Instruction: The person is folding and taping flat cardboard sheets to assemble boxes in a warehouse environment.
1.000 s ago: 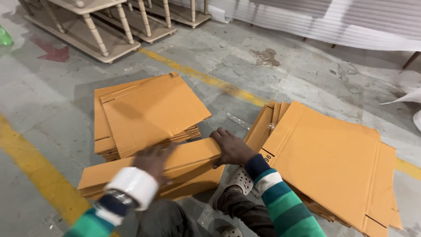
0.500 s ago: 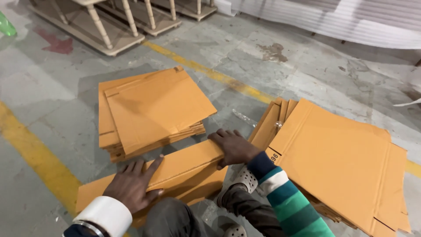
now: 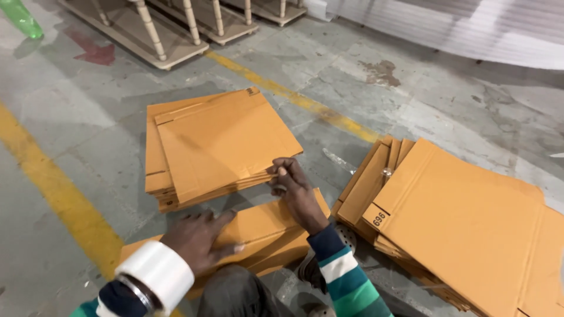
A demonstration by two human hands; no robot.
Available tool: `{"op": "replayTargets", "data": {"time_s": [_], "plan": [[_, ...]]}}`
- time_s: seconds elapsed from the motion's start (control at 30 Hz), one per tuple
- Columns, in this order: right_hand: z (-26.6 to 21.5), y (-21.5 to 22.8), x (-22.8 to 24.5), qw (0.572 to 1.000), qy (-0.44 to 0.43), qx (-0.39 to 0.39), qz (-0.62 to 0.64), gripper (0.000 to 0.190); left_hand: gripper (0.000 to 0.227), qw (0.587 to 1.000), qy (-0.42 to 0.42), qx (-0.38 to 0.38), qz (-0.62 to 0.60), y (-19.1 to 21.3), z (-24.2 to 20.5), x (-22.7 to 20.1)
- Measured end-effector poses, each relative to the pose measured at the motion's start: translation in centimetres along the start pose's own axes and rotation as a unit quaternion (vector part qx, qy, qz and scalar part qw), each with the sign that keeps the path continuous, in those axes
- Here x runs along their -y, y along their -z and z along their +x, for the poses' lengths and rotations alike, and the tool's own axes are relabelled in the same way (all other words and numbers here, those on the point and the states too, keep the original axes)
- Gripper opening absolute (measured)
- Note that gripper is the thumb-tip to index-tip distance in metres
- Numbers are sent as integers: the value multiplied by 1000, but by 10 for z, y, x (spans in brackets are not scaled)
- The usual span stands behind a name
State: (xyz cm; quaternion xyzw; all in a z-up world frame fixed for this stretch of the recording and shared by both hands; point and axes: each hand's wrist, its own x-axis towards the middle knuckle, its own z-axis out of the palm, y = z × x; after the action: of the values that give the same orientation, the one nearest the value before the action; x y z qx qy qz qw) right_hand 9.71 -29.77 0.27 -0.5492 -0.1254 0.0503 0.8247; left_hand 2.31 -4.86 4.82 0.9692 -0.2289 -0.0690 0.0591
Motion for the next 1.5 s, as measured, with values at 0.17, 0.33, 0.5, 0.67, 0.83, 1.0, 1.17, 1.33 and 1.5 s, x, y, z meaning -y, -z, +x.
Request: {"op": "replayTargets", "data": {"time_s": [0.17, 0.33, 0.5, 0.67, 0.83, 1.0, 1.17, 1.33, 1.5], "plan": [[-4, 10, -18, 1000, 24, 9, 5, 18, 70, 975, -100, -181, -78, 18, 113, -7], [-15, 16, -14, 995, 67, 30, -62, 28, 43, 882, -48, -272, -382, -3, 245, -24], [-23, -22, 21, 978, 47, -27, -201, 78, 29, 695, -12, -197, -692, -72, 302, -12], [-7, -32, 11, 933, 77, -72, -345, 83, 27, 685, -21, -150, -712, -93, 298, 8], [-4, -20, 3, 928, 64, -100, -352, 61, 29, 704, -104, -147, -687, -138, 335, 15], [6, -4, -3, 933, 96, -228, -261, 46, 28, 640, -49, 111, -759, -70, 280, -11], [14, 6, -1, 925, 112, -301, -201, 49, 43, 667, -199, 69, -715, -61, 252, -4], [16, 8, 1, 883, 173, -358, -250, 54, 45, 537, -204, 89, -814, -19, 225, -19], [8, -5, 4, 825, 181, -356, -399, 61, 43, 642, -132, 12, -755, -32, 223, -27]]}}
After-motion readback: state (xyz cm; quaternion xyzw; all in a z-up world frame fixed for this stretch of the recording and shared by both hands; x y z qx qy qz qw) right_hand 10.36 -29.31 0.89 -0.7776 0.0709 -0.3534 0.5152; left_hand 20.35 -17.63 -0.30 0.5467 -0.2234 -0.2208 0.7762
